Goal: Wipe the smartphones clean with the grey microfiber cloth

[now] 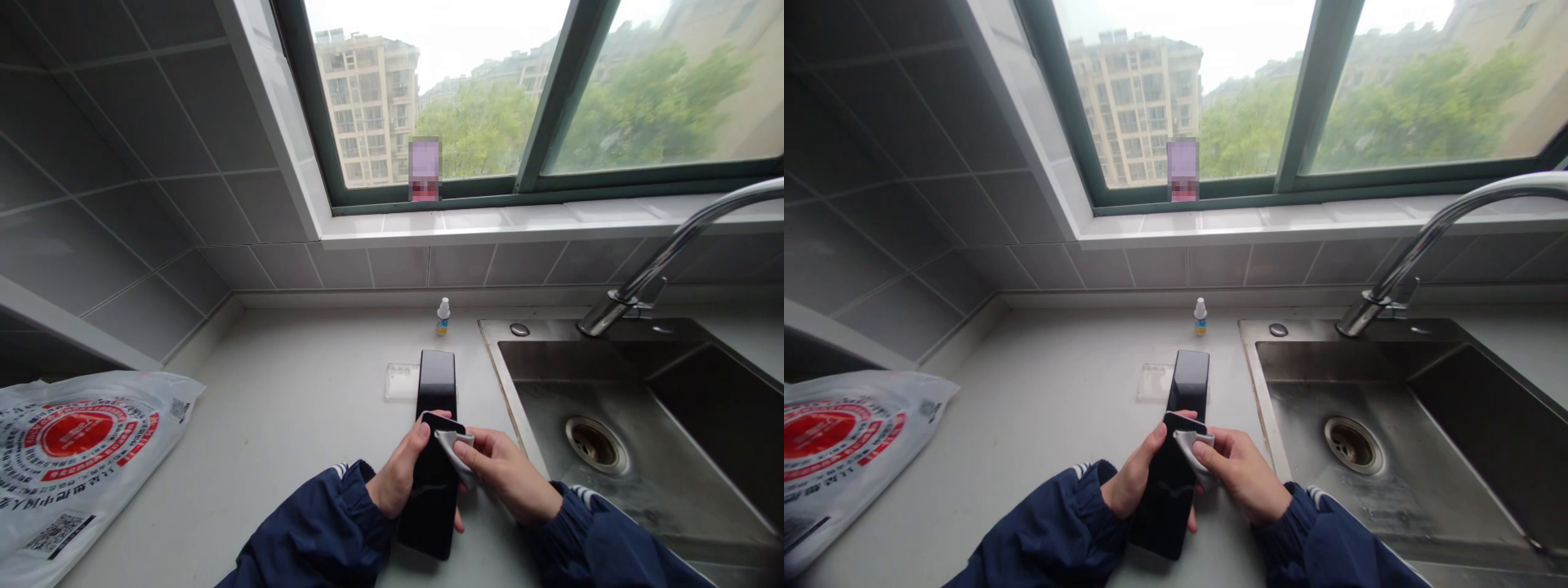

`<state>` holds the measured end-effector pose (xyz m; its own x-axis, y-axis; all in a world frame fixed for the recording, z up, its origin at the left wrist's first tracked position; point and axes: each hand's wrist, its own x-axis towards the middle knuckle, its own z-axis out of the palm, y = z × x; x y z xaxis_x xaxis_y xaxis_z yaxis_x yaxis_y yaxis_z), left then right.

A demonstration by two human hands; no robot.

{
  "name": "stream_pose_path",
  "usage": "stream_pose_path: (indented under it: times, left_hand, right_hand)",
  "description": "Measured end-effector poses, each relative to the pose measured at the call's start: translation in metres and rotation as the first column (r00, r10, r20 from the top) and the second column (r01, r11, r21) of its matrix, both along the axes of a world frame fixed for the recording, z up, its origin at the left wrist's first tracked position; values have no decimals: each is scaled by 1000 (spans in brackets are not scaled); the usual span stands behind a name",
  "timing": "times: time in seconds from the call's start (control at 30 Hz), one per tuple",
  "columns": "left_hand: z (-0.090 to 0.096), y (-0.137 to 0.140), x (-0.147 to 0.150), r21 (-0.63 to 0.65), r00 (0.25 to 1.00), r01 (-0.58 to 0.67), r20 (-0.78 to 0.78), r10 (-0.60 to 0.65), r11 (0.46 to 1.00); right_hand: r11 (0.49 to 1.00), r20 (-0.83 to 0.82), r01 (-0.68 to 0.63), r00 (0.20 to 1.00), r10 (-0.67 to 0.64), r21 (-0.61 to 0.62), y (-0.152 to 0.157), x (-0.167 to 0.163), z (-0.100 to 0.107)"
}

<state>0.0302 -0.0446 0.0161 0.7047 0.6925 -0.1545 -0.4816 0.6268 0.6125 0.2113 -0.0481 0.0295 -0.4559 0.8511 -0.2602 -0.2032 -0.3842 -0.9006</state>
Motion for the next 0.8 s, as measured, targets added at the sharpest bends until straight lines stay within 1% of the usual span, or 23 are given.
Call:
stream_pose_path:
  times: [0.1,0.23,0.37,0.5,0.63,0.8]
  left_hand:
    - [3,0,0,-30,1000,-25,-1,25,999]
    - [-4,2,0,-34,1000,-7,-19,6,999]
    - [-9,3,0,-24,999,4,-36,-5,1000]
    - [-1,3,0,-2,999,-33,-36,33,999]
    - [9,2,1,33,995,-51,-80,54,998]
    - [8,2,1,47,995,-48,-91,52,998]
  right_hand:
    - [1000,0,14,1000,-14,-16,0,1,-4]
    - [998,-10,51,999,-51,-33,-1,-1,-3]
    - [991,-26,126,992,-127,-45,-3,-7,1]
    - [982,-46,178,982,-181,-63,-5,-10,5]
    - [983,-97,165,980,-173,-83,-6,-10,6]
    - [981,-108,177,977,-185,-78,-8,-11,3]
